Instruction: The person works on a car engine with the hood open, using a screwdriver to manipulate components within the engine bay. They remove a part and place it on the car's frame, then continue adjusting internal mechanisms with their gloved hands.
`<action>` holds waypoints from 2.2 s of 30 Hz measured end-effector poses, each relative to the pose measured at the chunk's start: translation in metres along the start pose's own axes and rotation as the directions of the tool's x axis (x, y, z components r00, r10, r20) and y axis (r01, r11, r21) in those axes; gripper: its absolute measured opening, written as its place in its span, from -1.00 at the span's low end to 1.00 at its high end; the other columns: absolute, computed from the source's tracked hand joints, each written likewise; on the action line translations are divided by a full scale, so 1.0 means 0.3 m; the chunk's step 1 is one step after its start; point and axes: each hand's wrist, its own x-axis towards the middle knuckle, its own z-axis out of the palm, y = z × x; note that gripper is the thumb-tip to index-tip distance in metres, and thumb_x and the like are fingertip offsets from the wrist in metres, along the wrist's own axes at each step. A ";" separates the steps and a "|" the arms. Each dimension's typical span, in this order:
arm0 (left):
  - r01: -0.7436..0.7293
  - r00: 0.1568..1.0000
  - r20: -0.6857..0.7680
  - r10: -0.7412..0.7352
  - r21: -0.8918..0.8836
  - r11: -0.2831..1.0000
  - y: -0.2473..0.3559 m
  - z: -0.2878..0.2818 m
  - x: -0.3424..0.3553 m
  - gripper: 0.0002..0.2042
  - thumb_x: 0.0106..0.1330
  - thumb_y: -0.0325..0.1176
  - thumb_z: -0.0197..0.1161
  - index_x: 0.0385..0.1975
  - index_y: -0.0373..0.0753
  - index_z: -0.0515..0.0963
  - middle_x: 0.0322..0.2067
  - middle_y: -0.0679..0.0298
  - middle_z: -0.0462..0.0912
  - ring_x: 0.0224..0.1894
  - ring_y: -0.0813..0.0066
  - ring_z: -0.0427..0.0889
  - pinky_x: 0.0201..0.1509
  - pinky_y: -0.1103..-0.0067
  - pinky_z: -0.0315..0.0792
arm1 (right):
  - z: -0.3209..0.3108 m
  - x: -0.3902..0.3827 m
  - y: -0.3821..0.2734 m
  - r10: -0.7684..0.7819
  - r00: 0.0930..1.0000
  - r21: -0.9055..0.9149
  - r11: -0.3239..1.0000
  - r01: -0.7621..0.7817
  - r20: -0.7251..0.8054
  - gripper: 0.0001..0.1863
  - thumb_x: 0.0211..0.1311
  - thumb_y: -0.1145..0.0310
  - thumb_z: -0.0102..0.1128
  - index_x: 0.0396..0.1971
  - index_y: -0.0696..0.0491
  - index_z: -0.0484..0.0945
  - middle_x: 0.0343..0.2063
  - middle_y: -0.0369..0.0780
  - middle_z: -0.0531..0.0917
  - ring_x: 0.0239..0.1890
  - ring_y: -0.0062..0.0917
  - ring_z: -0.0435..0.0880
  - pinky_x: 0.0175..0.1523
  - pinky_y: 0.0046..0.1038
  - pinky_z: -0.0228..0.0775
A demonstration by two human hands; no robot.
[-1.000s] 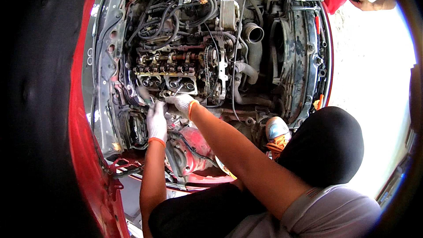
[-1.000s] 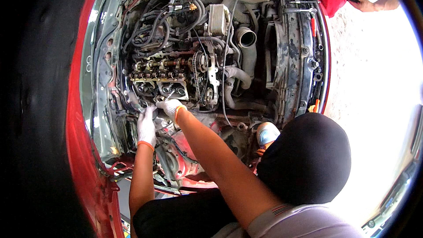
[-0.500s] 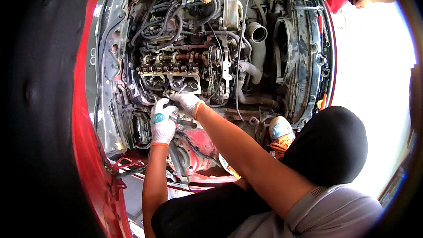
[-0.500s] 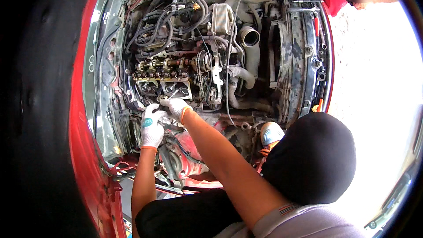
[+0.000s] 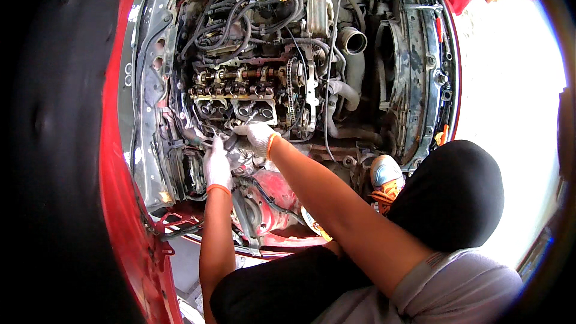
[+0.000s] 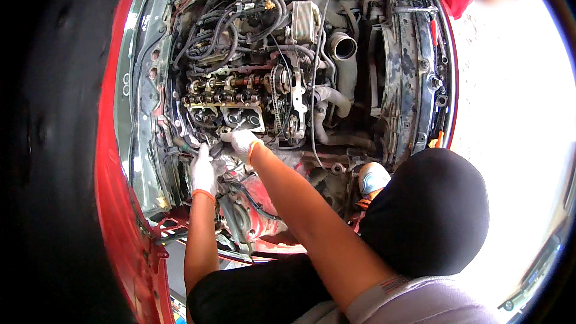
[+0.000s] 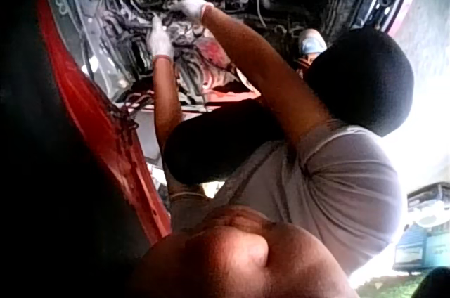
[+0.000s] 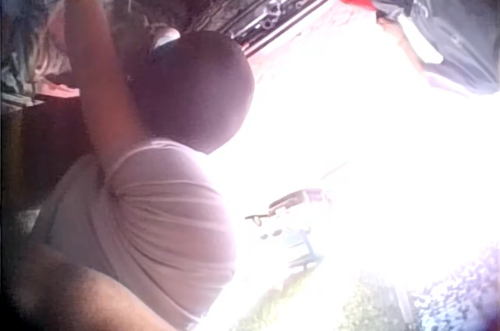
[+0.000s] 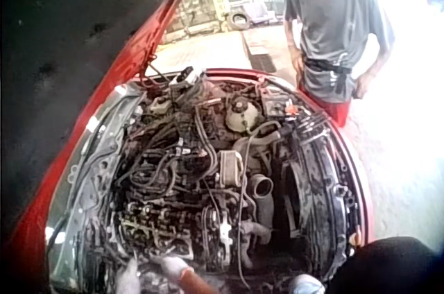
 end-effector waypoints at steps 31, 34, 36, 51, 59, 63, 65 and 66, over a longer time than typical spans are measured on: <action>-0.428 0.901 0.187 0.391 0.254 0.867 -0.042 -0.004 0.042 -0.78 0.42 -0.29 0.16 -0.08 -0.25 0.60 -0.12 0.18 0.66 -0.10 0.39 0.62 -0.05 0.53 0.52 | -0.042 0.026 -0.009 0.001 0.999 -0.023 1.000 0.000 0.039 -0.81 0.26 0.32 0.24 -0.30 0.14 0.65 -0.38 -0.21 0.70 -0.38 -0.46 0.69 -0.18 -0.44 0.62; -0.755 0.414 0.656 0.631 0.635 -0.165 -0.032 -0.045 0.019 -0.77 0.37 -0.42 0.20 -0.01 -0.23 0.60 -0.04 0.16 0.65 0.03 0.33 0.59 0.15 0.52 0.43 | 0.016 -0.024 -0.030 -0.016 0.999 -0.142 0.990 0.010 -0.038 -0.83 0.28 0.30 0.25 -0.31 0.10 0.65 -0.38 -0.20 0.70 -0.39 -0.46 0.69 -0.21 -0.41 0.62; -0.672 0.737 0.330 0.591 0.252 0.697 -0.044 0.004 0.018 -0.78 0.40 -0.37 0.16 -0.03 -0.24 0.59 -0.10 0.23 0.66 -0.06 0.39 0.62 0.01 0.52 0.49 | 0.013 -0.027 -0.023 -0.080 0.992 -0.316 0.948 0.044 -0.101 -0.83 0.28 0.31 0.26 -0.31 0.12 0.61 -0.39 -0.20 0.68 -0.39 -0.44 0.69 -0.21 -0.40 0.63; 0.056 0.995 0.088 -0.046 -0.126 0.990 -0.024 0.000 0.010 -0.69 0.40 -0.05 0.15 -0.19 -0.19 0.59 -0.28 0.30 0.64 -0.41 0.37 0.66 -0.31 0.44 0.52 | -0.036 0.066 0.022 -0.034 0.999 -0.177 0.984 0.034 0.003 -0.79 0.22 0.34 0.23 -0.34 0.20 0.65 -0.40 -0.18 0.67 -0.36 -0.50 0.65 -0.21 -0.48 0.58; -0.449 0.893 0.132 0.431 0.179 0.875 -0.056 -0.016 0.044 -0.79 0.34 -0.39 0.24 -0.06 -0.23 0.58 -0.14 0.21 0.60 -0.23 0.36 0.65 -0.12 0.50 0.54 | -0.002 -0.042 -0.054 -0.073 0.997 -0.367 0.927 0.080 0.034 -0.86 0.26 0.36 0.23 -0.38 0.14 0.60 -0.38 -0.20 0.67 -0.37 -0.47 0.68 -0.31 -0.42 0.62; -0.391 0.919 0.153 0.363 0.243 0.888 -0.051 0.009 0.009 -0.80 0.43 -0.33 0.15 -0.09 -0.30 0.57 -0.17 0.24 0.64 -0.18 0.32 0.62 -0.04 0.47 0.50 | -0.008 -0.011 -0.021 -0.041 0.998 -0.111 0.993 0.036 -0.046 -0.80 0.23 0.34 0.26 -0.30 0.18 0.63 -0.40 -0.19 0.67 -0.42 -0.47 0.67 -0.29 -0.43 0.61; -0.749 0.483 0.509 0.713 0.662 0.034 -0.043 -0.014 0.000 -0.82 0.42 -0.39 0.14 -0.09 -0.28 0.58 -0.16 0.22 0.65 -0.02 0.26 0.61 0.13 0.44 0.46 | 0.002 -0.008 0.003 0.009 1.000 -0.088 0.996 -0.011 -0.028 -0.78 0.22 0.30 0.28 -0.27 0.16 0.65 -0.39 -0.22 0.68 -0.39 -0.49 0.67 -0.27 -0.44 0.59; -0.760 0.395 0.573 0.718 0.643 -0.094 -0.048 -0.032 0.018 -0.83 0.41 -0.42 0.16 -0.09 -0.28 0.59 -0.13 0.23 0.64 -0.01 0.27 0.61 0.15 0.45 0.44 | 0.016 -0.004 0.005 0.015 0.999 -0.189 0.982 -0.023 -0.046 -0.78 0.23 0.30 0.29 -0.27 0.16 0.65 -0.39 -0.22 0.68 -0.39 -0.49 0.67 -0.26 -0.44 0.59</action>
